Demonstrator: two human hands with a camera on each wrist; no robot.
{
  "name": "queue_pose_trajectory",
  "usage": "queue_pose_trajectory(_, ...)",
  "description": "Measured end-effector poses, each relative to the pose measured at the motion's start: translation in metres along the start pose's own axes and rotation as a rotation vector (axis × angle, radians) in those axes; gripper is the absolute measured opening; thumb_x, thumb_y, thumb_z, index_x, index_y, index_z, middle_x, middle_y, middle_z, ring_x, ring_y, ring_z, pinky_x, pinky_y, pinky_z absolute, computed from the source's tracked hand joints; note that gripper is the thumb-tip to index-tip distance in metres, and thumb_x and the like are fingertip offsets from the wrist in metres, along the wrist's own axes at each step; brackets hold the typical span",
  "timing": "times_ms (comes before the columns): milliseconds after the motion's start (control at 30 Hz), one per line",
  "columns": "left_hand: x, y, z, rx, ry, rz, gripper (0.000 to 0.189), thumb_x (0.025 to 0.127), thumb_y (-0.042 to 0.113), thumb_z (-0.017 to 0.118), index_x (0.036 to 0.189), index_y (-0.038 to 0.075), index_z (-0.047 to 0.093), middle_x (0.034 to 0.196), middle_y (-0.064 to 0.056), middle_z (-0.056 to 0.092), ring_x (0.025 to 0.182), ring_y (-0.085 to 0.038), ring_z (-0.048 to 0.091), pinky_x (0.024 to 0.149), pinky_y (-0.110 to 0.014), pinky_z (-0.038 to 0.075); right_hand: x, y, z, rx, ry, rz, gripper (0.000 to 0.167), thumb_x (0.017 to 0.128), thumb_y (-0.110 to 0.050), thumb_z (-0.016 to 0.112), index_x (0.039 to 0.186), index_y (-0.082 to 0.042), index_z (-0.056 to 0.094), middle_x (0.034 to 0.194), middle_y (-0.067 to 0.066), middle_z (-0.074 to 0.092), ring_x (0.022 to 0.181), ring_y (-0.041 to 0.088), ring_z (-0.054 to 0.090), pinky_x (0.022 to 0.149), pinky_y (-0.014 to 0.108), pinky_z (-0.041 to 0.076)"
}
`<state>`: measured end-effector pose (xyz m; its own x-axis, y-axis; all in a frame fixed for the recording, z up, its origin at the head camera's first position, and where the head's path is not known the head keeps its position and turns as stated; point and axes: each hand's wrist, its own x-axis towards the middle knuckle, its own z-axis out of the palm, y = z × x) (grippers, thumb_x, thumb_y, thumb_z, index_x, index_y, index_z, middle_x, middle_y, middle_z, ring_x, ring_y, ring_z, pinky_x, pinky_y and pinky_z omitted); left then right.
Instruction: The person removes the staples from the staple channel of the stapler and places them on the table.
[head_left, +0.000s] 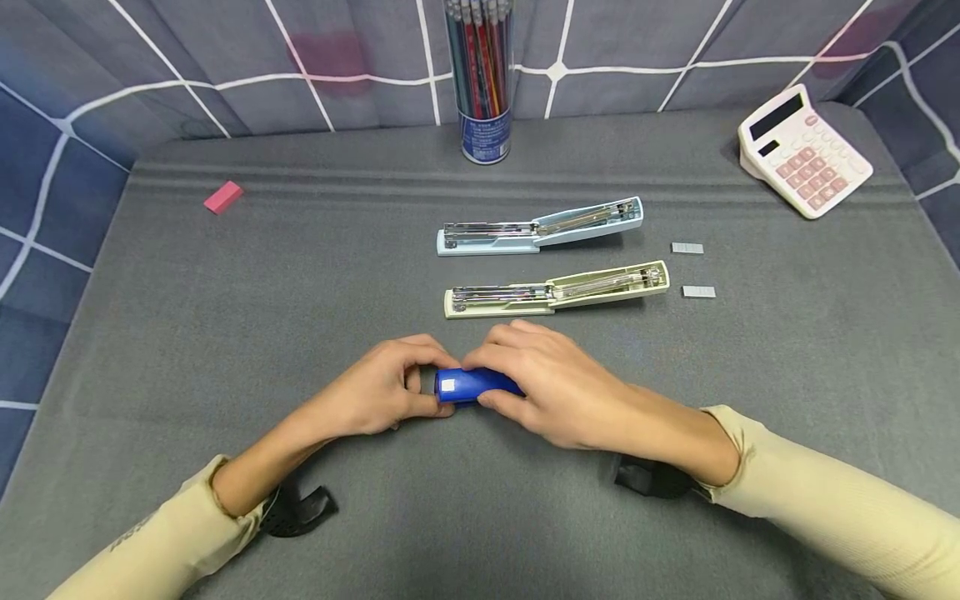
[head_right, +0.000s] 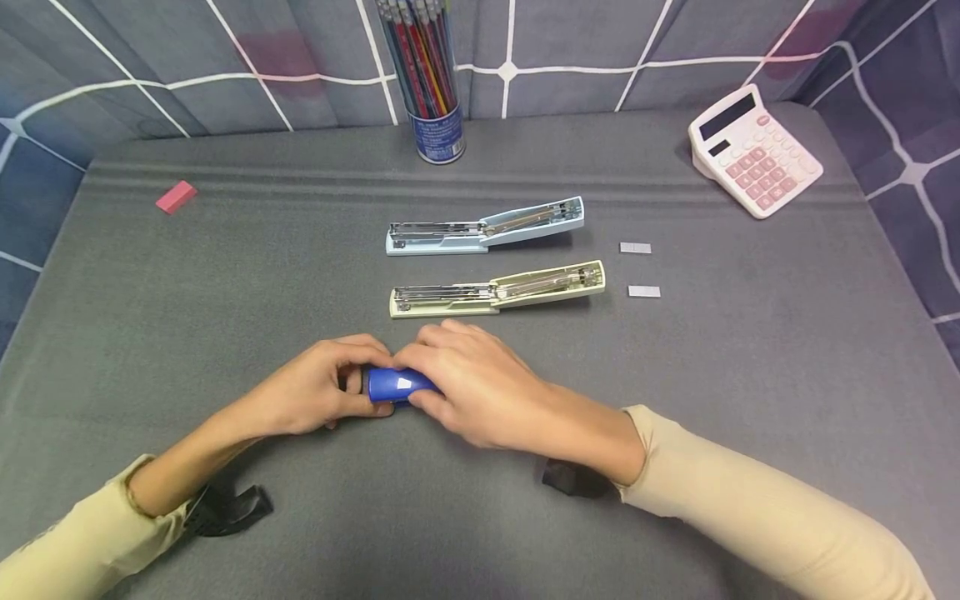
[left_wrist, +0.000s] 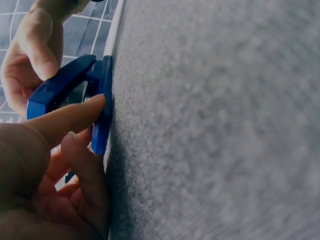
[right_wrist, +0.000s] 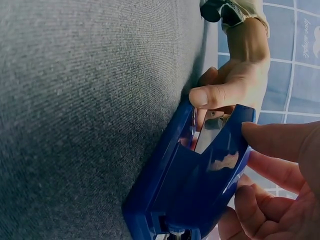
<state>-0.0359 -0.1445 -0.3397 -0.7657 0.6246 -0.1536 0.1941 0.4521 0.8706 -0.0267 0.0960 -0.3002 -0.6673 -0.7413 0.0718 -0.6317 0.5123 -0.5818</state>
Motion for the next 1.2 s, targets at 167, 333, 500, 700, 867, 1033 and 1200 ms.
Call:
queue_pose_trajectory(167, -0.001, -0.001, 0.000, -0.011, 0.018, -0.006, 0.028, 0.079, 0.010, 0.085, 0.104, 0.009, 0.073, 0.099, 0.003, 0.065, 0.055, -0.011, 0.052, 0.045, -0.026, 0.048, 0.000, 0.001, -0.001, 0.003, -0.003, -0.004, 0.026, 0.092, -0.020, 0.073, 0.115, -0.012, 0.068, 0.102, -0.004, 0.062, 0.091, 0.010, 0.053, 0.077, 0.031, 0.049)
queue_pose_trajectory(333, -0.002, -0.001, 0.000, -0.039, 0.034, -0.053, 0.027, 0.081, 0.012, 0.084, 0.105, 0.009, 0.073, 0.102, 0.000, 0.064, 0.051, -0.012, 0.052, 0.038, -0.030, 0.050, 0.001, 0.002, -0.003, -0.015, -0.009, -0.012, 0.026, 0.092, -0.019, 0.072, 0.116, -0.010, 0.068, 0.103, -0.003, 0.062, 0.091, 0.011, 0.054, 0.077, 0.031, 0.049)
queue_pose_trajectory(500, -0.001, -0.001, 0.000, -0.047, 0.040, -0.070, 0.025, 0.080, 0.013, 0.084, 0.103, 0.009, 0.073, 0.102, 0.000, 0.064, 0.049, -0.013, 0.052, 0.037, -0.031, 0.050, 0.002, 0.001, -0.002, -0.039, -0.019, -0.004, 0.025, 0.092, -0.018, 0.072, 0.116, -0.011, 0.067, 0.103, -0.004, 0.061, 0.092, 0.011, 0.053, 0.078, 0.031, 0.049)
queue_pose_trajectory(700, 0.000, -0.002, -0.001, -0.073, 0.037, -0.076, 0.025, 0.078, 0.009, 0.085, 0.099, 0.007, 0.071, 0.100, 0.000, 0.064, 0.047, -0.014, 0.054, 0.036, -0.032, 0.050, 0.007, -0.004, 0.000, -0.096, -0.001, -0.058, 0.029, 0.092, -0.018, 0.072, 0.120, -0.014, 0.067, 0.096, -0.005, 0.057, 0.084, 0.011, 0.048, 0.071, 0.026, 0.045)
queue_pose_trajectory(867, 0.001, -0.004, -0.002, -0.069, 0.028, -0.082, 0.023, 0.079, 0.012, 0.085, 0.096, 0.010, 0.071, 0.097, 0.001, 0.063, 0.045, -0.015, 0.053, 0.036, -0.032, 0.050, 0.014, -0.006, 0.000, -0.166, 0.002, -0.149, 0.029, 0.091, -0.018, 0.073, 0.119, -0.016, 0.067, 0.090, -0.005, 0.056, 0.077, 0.013, 0.045, 0.065, 0.024, 0.041)
queue_pose_trajectory(1033, 0.002, -0.003, -0.003, -0.057, 0.018, -0.081, 0.020, 0.079, 0.014, 0.085, 0.095, 0.012, 0.073, 0.097, 0.002, 0.064, 0.043, -0.015, 0.051, 0.037, -0.032, 0.050, 0.016, -0.009, -0.001, -0.231, -0.040, -0.176, 0.027, 0.089, -0.014, 0.075, 0.114, -0.022, 0.068, 0.088, -0.005, 0.052, 0.076, 0.013, 0.047, 0.063, 0.025, 0.044)
queue_pose_trajectory(1200, 0.002, -0.001, -0.003, -0.054, 0.000, -0.078, 0.023, 0.079, 0.012, 0.084, 0.098, 0.011, 0.071, 0.098, 0.002, 0.063, 0.046, -0.015, 0.053, 0.037, -0.032, 0.051, 0.011, -0.008, -0.005, -0.223, -0.005, -0.214, 0.024, 0.091, -0.010, 0.071, 0.111, -0.022, 0.066, 0.085, -0.003, 0.048, 0.071, 0.012, 0.045, 0.057, 0.024, 0.043)
